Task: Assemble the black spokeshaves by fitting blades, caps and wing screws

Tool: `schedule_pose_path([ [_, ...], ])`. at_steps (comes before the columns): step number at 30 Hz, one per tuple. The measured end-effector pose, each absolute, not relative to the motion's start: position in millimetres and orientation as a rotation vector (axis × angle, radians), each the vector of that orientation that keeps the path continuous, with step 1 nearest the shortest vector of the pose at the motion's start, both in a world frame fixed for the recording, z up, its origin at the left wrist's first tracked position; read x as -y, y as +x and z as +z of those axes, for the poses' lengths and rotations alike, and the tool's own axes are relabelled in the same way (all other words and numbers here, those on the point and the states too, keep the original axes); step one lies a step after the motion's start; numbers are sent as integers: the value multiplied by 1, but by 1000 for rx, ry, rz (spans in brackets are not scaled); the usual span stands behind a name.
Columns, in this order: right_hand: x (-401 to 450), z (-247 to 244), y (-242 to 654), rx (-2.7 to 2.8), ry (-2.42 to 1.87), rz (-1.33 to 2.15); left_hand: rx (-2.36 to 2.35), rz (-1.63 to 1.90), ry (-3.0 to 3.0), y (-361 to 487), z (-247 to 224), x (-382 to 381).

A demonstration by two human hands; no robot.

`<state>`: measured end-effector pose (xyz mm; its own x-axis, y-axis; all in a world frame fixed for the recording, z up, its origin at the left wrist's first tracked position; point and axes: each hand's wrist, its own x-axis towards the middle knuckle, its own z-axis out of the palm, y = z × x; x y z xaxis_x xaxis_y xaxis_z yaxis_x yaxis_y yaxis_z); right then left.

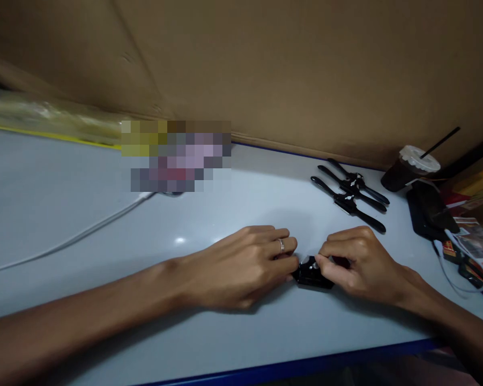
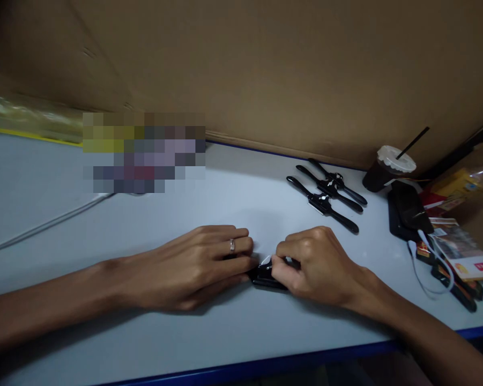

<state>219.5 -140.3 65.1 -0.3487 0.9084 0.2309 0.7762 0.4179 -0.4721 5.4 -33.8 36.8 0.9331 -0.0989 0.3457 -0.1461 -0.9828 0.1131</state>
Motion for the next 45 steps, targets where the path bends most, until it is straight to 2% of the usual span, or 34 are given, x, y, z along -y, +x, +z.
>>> schedule_pose_path([
  [8, 142, 70, 216, 2199, -1321, 536, 191, 502, 2943, 6, 36, 34],
  [15, 139, 70, 219, 2103, -1471, 451, 188, 518, 2948, 5, 35, 34],
  [22, 134, 71, 223, 1811, -1625, 843, 156, 494, 2945, 5, 34, 34],
  [26, 135, 70, 220, 1837, -1607, 909, 120, 496, 2914, 4, 33, 35],
  [36, 138, 71, 218, 1913, -1582, 828, 141, 494, 2901, 6, 34, 35],
  [45, 143, 71, 217, 2049, -1570, 384, 139, 500, 2881, 5, 33, 36],
])
